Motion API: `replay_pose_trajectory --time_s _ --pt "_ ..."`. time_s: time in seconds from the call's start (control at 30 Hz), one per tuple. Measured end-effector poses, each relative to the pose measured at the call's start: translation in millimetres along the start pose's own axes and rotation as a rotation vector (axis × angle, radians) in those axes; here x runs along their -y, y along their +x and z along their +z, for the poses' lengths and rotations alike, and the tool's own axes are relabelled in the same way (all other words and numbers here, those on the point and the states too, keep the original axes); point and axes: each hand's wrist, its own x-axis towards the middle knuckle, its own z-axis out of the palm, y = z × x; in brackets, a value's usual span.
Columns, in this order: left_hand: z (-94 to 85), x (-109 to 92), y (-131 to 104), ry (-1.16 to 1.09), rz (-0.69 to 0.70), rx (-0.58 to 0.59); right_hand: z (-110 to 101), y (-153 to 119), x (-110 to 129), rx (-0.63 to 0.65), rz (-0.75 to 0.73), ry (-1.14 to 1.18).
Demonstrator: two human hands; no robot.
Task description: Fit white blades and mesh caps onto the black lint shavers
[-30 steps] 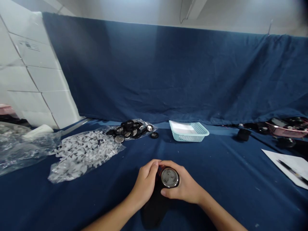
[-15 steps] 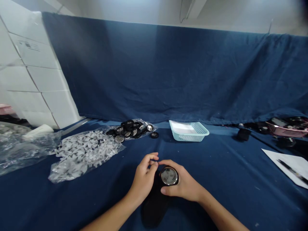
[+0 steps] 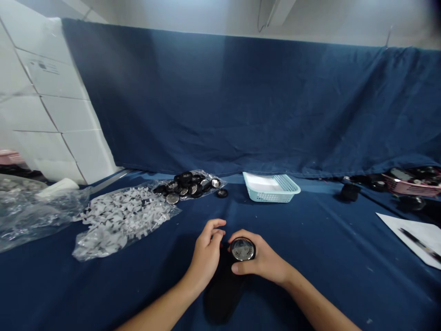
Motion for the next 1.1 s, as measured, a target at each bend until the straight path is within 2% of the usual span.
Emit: replay_pose_trajectory --time_s 0.17,0.37,0.53,0.7,0.77,0.8,0.87,0.93,1.0,1.1 --pt "-1.7 -4.7 -1.4 0.011 0.097 -0.035 1.5 1.1 -1.6 0.0 0.008 0.044" --pt "-3.7 -8.0 -4.3 -0.006 0.168 0.004 0.5 2.5 -2.2 -0.013 0.022 0.041" --pt "-2.2 -9.2 -3.3 -0.062 0.04 -0.002 2.8 3.2 -2.7 -0.051 -0.003 -0.001" --pt "1.1 -7.8 -2.9 -0.112 -0.122 0.083 2.7 2.5 1.8 -0.241 -0.077 -0.026" --pt "1.8 -7.6 -4.3 -0.191 -0.249 0.171 -0.1 0.4 4.8 -0.293 -0.118 -0.035" --pt "2.0 -7.4 -5.0 -0.26 -0.356 0.262 -1.6 -1.0 6.2 -0.299 -0.139 -0.039" --pt "2.4 -7.0 -6.5 -0.423 -0.605 0.509 -4.4 -3.7 8.5 -0.28 -0.176 -0.04" --pt "2.8 -6.3 -7.5 -0.549 -0.778 0.731 -5.8 -5.9 10.2 -0.233 -0.193 -0.033" --pt "3.0 -5.8 -8.1 -0.623 -0.827 0.83 -6.0 -7.2 11.5 -0.207 -0.207 -0.026" --pt "2.8 -4.8 -9.2 -0.684 -0.871 0.899 -5.2 -7.8 12.7 -0.19 -0.228 -0.037"
